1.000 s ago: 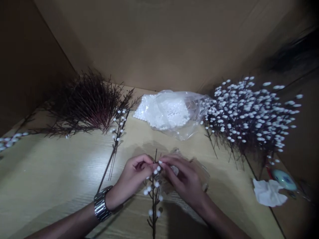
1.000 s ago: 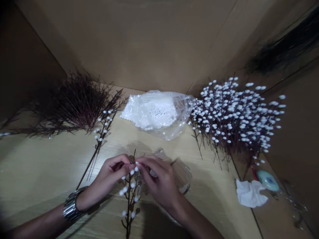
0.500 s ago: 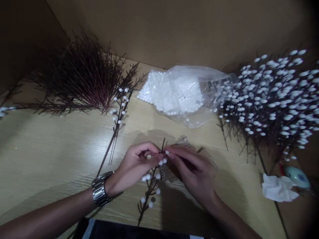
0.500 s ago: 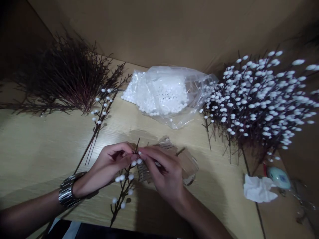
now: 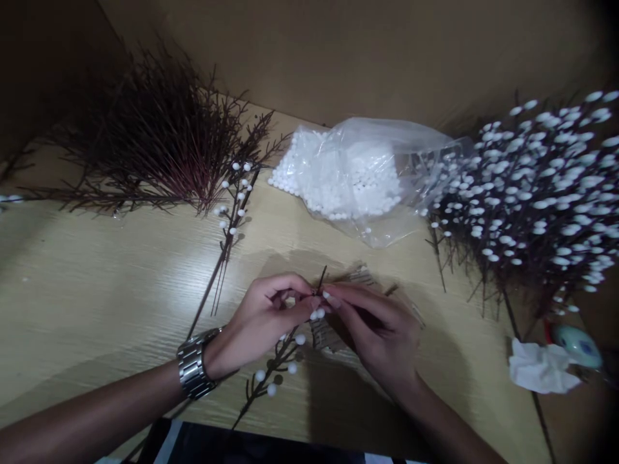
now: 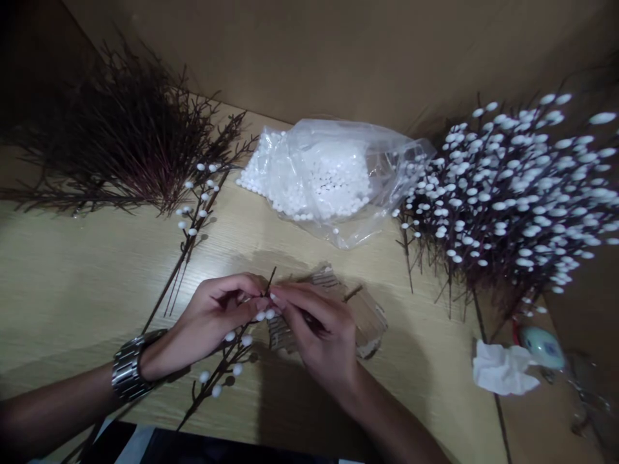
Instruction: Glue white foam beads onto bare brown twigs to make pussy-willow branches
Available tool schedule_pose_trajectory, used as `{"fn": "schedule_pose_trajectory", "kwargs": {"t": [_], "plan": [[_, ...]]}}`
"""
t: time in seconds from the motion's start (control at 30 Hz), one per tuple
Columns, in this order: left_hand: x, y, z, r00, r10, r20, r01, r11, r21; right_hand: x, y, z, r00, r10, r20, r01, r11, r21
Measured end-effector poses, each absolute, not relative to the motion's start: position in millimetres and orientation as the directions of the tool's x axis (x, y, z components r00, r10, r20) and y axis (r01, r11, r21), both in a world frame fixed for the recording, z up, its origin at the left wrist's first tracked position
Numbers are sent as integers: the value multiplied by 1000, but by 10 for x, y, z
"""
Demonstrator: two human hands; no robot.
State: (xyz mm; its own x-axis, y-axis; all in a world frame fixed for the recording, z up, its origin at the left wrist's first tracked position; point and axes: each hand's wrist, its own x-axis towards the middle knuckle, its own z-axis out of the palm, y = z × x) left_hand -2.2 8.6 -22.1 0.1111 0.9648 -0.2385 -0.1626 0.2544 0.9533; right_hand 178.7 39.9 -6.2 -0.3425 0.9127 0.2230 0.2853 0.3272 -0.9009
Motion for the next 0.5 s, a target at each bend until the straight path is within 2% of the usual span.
{"fn": "schedule_pose_trajectory", "kwargs": {"t": [0.5], "plan": [[-23,90,-153,115,965,-234,-180,252,951,1758,396,-67,-359,906,224,261,328,-908]]}}
